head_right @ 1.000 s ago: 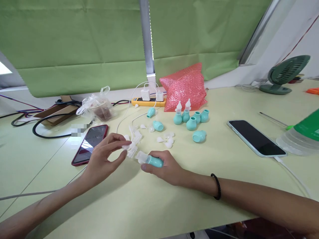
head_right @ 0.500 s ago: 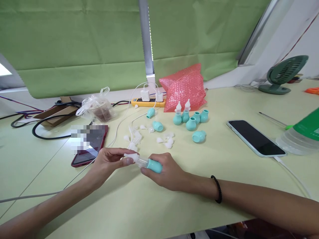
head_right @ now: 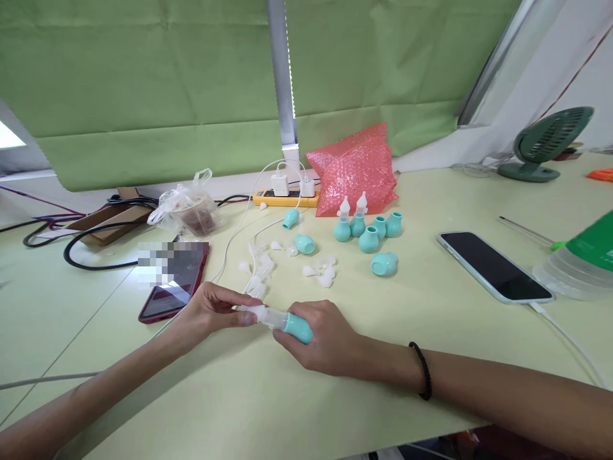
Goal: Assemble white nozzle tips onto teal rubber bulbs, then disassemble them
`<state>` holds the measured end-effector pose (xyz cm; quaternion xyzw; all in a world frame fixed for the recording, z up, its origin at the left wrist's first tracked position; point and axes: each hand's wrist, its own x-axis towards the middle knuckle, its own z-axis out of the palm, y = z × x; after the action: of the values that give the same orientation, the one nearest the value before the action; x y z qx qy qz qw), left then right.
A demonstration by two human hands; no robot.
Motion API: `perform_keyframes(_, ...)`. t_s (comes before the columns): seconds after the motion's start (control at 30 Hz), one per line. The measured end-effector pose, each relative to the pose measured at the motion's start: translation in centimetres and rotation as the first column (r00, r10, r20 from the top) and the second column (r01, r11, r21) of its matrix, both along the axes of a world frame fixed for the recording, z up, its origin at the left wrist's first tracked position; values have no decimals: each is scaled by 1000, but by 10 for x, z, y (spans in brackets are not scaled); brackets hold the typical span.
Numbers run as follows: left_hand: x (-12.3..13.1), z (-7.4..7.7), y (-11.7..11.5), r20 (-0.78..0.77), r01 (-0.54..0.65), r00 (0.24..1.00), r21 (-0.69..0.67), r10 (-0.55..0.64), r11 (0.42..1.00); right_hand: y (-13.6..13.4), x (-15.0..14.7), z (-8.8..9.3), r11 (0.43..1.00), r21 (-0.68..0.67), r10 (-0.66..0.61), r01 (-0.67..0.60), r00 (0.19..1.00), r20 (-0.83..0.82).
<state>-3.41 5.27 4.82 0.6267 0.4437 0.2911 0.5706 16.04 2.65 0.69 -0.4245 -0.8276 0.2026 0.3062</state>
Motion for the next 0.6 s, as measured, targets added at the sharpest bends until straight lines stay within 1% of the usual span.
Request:
perform_keyframes(0.23, -2, 1, 2, -52, 12, 999, 31, -10, 999, 0, -1, -2, 999, 34, 2, -4, 999, 50)
perform_keyframes(0.33, 1, -1, -1, -21, -24, 999, 21, 24, 1000, 0, -1, -1, 1000, 17, 1, -1, 999, 43)
perform_keyframes(0.47, 5, -5, -5, 82, -64, 995, -3, 64, 998, 0, 0, 0, 1000, -8, 22, -22, 999, 30)
perform_keyframes(0.53, 5, -6, -6, 101, -59, 993, -15, 61, 998, 0, 1, 1, 999, -13, 33, -32, 999, 38)
perform_keyframes(0.6, 5, -5, -6, 88, -27, 996, -22, 29, 999, 0, 1, 1, 999, -14, 37, -36, 998, 52)
